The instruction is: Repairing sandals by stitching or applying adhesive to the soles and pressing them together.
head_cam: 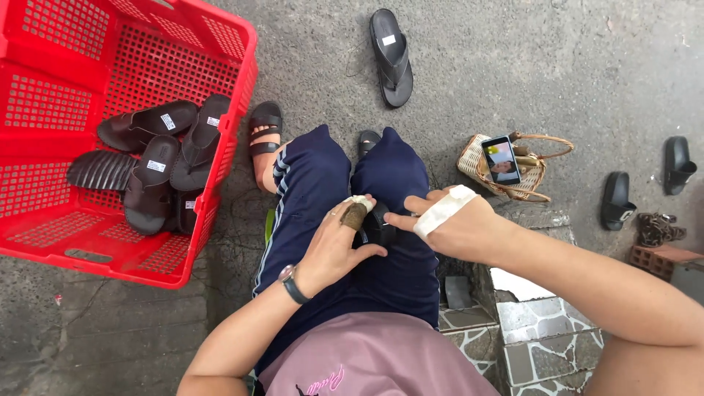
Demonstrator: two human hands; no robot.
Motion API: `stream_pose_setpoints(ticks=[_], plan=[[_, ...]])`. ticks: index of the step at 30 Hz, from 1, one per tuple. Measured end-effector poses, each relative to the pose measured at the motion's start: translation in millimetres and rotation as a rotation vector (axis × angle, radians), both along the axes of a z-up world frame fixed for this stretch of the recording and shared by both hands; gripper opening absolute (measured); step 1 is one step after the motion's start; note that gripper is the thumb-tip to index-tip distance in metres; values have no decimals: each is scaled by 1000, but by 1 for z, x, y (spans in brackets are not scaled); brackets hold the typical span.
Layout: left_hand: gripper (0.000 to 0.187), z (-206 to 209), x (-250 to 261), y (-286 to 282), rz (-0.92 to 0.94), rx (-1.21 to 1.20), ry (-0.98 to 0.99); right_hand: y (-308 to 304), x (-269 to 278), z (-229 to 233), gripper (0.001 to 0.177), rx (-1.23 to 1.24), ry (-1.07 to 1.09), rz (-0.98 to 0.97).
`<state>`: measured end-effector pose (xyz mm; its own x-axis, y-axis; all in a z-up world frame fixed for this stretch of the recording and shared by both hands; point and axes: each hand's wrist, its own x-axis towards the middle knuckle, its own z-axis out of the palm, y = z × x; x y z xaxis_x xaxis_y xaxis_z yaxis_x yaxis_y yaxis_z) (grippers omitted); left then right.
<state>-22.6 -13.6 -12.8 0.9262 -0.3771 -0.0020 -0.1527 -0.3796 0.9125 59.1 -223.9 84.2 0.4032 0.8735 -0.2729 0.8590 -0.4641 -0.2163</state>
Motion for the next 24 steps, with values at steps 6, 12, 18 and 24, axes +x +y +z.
stream_pose_setpoints(ticks=[6, 12, 18, 24], plan=[[84, -25, -5, -16, 131, -78, -126, 11, -16, -19, 25, -118, -218, 204], [84, -19, -16, -24, 174, -48, -211, 2, -31, -22, 19, -78, -213, 126], [76, 8, -38, -35, 82, 228, -417, -24, -69, 2, 7, 116, -55, -202], [46, -10, -74, -42, -111, 432, -532, -43, -144, -55, 21, 267, 369, -606]])
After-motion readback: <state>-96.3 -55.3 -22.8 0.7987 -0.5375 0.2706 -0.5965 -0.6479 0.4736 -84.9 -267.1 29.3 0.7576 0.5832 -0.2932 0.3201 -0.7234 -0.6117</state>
